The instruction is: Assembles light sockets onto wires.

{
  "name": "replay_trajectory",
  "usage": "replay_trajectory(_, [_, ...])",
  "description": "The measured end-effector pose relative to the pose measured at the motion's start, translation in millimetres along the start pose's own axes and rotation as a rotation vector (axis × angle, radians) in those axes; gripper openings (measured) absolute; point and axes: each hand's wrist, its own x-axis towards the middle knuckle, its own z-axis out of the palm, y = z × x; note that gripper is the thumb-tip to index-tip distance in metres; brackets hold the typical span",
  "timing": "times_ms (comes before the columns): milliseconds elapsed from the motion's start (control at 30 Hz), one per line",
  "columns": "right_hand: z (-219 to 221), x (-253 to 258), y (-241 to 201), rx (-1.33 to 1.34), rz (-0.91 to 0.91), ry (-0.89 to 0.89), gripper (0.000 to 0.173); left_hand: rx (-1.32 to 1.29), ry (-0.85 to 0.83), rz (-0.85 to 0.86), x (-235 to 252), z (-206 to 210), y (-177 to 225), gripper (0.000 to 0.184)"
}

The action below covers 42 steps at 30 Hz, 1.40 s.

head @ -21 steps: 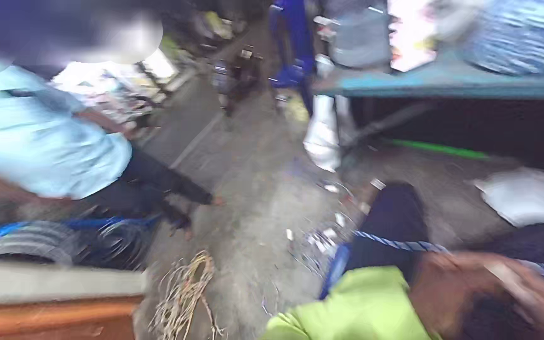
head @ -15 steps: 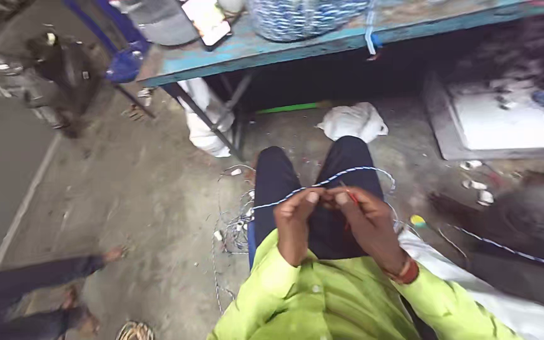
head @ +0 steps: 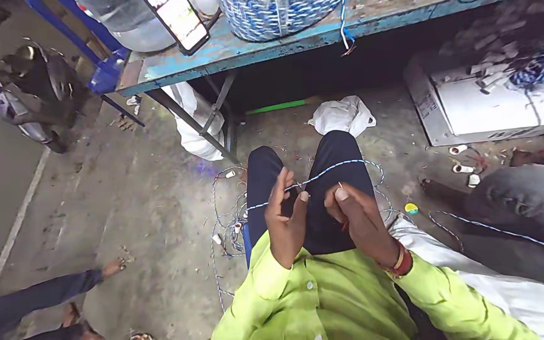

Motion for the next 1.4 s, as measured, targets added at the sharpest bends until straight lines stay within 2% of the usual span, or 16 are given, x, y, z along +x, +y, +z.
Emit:
replay_trajectory(100, [-3,2,-4,-0.19,0.042,-0.113,0.042,0.158,-0.03,0.225,1,-1,9,0.028])
replay_trajectory(300, [-13,7,-8,-0.291,0.083,-0.351,0.044,0.394,-0.22,0.316,9,-14,16,0.023])
replay_trajectory(400, [-23,9,3,-0.282,0.047,-0.399,0.038,0.524,-0.238,0.426,19,-23,14,0.025])
replay_trajectory(567, [-26,12,3,-0.234,0.122,-0.483,0.037,0.581,-0.195,0.553,21,-27,8,0.007])
replay_trajectory(700, [-27,9,2,-0.085,0.202,-0.41,0.031,0.598,-0.1,0.56,17,-23,6,0.008])
replay_trajectory(800, [-33,9,5,-0.012,0.18,-0.315,0.025,0.61,-0.069,0.529,19,-28,6,0.01])
replay_trajectory(1000, [-30,8,6,-0.072,0.106,-0.145,0.016,0.574,-0.009,0.458,17,-26,5,0.011])
replay_trajectory(1167, [-23,8,9,-0.09,0.048,-0.077,0.015,0.541,0.138,0.52,10,-14,8,0.011])
replay_trajectory(1400, [-22,7,5,-0.134,-0.001,-0.081,0.016,0.533,0.027,0.39,4,-6,5,0.02])
